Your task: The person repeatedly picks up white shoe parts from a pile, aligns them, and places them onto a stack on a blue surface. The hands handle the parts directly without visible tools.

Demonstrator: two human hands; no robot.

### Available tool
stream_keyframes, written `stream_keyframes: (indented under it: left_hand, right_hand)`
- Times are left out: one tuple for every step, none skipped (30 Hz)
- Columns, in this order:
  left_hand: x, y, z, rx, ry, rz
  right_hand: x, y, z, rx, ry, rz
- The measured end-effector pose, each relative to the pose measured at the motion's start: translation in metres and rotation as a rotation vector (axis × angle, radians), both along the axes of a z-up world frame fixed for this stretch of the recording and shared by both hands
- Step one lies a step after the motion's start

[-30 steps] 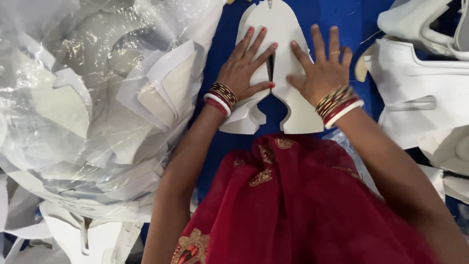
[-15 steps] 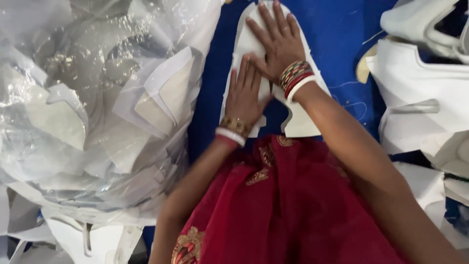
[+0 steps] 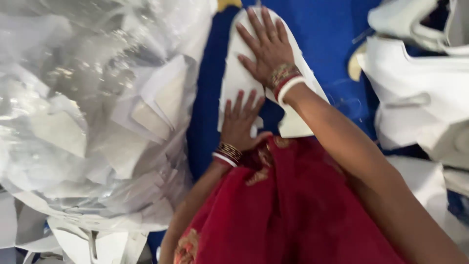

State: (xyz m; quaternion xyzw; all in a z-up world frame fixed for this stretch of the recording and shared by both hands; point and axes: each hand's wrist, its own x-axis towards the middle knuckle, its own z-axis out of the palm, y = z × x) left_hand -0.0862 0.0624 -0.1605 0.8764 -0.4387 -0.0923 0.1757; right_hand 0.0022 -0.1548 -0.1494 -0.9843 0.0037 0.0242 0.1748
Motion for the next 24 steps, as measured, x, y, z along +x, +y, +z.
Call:
stream_keyframes:
  left_hand:
    - [-0.007,0.000,0.003,0.037,-0.035,0.012]
    - [0.001,0.002,0.008,0.074,-0.106,0.033]
    - [-0.003,0.006,0.013,0.076,-0.121,0.035]
    - [0.003,-0.001,0.014,0.049,-0.096,0.030]
    - [0.009,-0.010,0.014,0.021,-0.071,0.024]
    - [0.009,-0.009,0.021,0.005,-0.060,-0.008]
    - [0.010,-0.008,0.025,-0.026,-0.019,-0.017]
    - [0.006,-0.006,0.029,-0.055,0.031,-0.031]
    - [0.005,-0.002,0.034,-0.070,0.050,-0.069]
    - [0.011,-0.001,0.041,-0.077,0.174,-0.060]
    - [0.018,0.001,0.049,-0.082,0.297,-0.052]
    - [0.024,0.003,0.049,-0.095,0.282,-0.072]
    - [0.031,0.006,0.049,-0.130,0.340,-0.058]
    - [0.028,0.010,0.047,-0.156,0.423,-0.048]
    - [0.031,0.005,0.057,-0.161,0.432,-0.073]
    - [0.033,0.003,0.068,-0.222,0.465,-0.021]
    - [0.036,0.002,0.078,-0.281,0.498,0.032]
    - [0.037,-0.005,0.088,-0.292,0.499,0.021]
    - [0.039,-0.011,0.098,-0.293,0.463,0.042]
    - [0.039,-0.013,0.109,-0.292,0.427,0.071]
    - [0.039,-0.021,0.117,-0.300,0.427,0.067]
    - [0.038,-0.027,0.124,-0.321,0.320,0.040]
    - [0.036,-0.034,0.132,-0.342,0.213,0.013]
    - [0.029,-0.049,0.144,-0.340,0.217,0.008]
  right_hand:
    - [-0.010,-0.001,-0.002,0.013,0.008,0.010]
    - [-0.002,0.000,0.000,0.026,-0.021,0.030]
    - [0.000,0.007,0.003,0.028,-0.036,0.032]
    - [0.009,0.001,0.008,0.051,-0.027,0.042]
    - [0.018,-0.008,0.012,0.073,-0.018,0.052]
    - [0.022,-0.014,-0.001,0.058,-0.008,0.019]
    - [0.025,-0.022,-0.017,0.189,0.015,0.061]
    - [0.022,-0.031,-0.034,0.323,0.040,0.095]
    - [0.014,-0.037,-0.033,0.310,0.053,0.053]
    - [0.017,-0.043,-0.028,0.484,0.014,0.046]
    - [0.021,-0.049,-0.022,0.658,-0.029,0.040]
    - [0.011,-0.052,-0.005,0.642,-0.049,0.029]
    - [0.001,-0.054,0.011,0.589,-0.240,-0.058]
    - [-0.020,-0.053,0.022,0.535,-0.409,-0.155]
    - [-0.052,-0.059,0.054,0.521,-0.408,-0.178]
    - [-0.083,-0.059,0.085,0.443,-0.521,-0.284]
    - [-0.112,-0.058,0.117,0.359,-0.633,-0.386]
    - [-0.144,-0.068,0.114,0.344,-0.637,-0.389]
    - [-0.175,-0.077,0.113,0.215,-0.690,-0.519]
    - [-0.206,-0.084,0.110,0.089,-0.740,-0.642]
    - [-0.226,-0.094,0.109,0.081,-0.742,-0.640]
    - [-0.246,-0.102,0.107,-0.019,-0.689,-0.745]
    - [-0.268,-0.110,0.105,-0.119,-0.633,-0.848]
    - [-0.276,-0.113,0.102,-0.121,-0.631,-0.853]
